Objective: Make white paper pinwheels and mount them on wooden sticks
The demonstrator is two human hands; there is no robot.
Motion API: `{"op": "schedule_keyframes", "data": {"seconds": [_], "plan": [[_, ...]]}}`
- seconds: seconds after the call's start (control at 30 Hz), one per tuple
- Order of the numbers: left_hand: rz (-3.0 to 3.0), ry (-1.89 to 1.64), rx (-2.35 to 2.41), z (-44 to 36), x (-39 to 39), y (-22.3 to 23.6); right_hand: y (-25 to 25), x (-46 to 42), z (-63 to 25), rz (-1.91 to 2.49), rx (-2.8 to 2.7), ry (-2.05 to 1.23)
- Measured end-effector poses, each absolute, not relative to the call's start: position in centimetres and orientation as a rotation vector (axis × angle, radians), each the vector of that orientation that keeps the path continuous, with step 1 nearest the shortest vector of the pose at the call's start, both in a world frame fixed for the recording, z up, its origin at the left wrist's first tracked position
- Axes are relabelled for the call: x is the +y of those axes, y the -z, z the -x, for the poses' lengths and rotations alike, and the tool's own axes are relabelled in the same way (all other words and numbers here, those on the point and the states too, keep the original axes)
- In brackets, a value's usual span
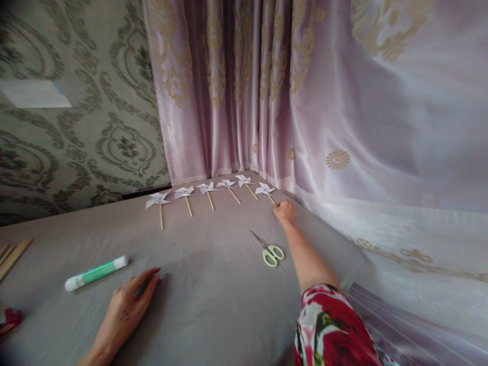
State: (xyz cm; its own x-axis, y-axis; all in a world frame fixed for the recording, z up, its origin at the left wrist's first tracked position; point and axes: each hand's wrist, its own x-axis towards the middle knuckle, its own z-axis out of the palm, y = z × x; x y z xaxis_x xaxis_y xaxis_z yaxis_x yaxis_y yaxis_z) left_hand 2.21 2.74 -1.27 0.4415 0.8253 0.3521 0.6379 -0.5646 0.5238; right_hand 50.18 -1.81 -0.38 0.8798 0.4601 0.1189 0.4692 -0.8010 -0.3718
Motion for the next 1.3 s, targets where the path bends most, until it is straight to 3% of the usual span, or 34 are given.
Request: {"op": "schedule_keyframes", "data": {"seconds": [1.3], "plan": [[-2.459, -0.975, 1.181, -2.1, 3.1, 1.9, 3.6, -3.8, -51.4, 2.527, -0.704, 0.189]]}}
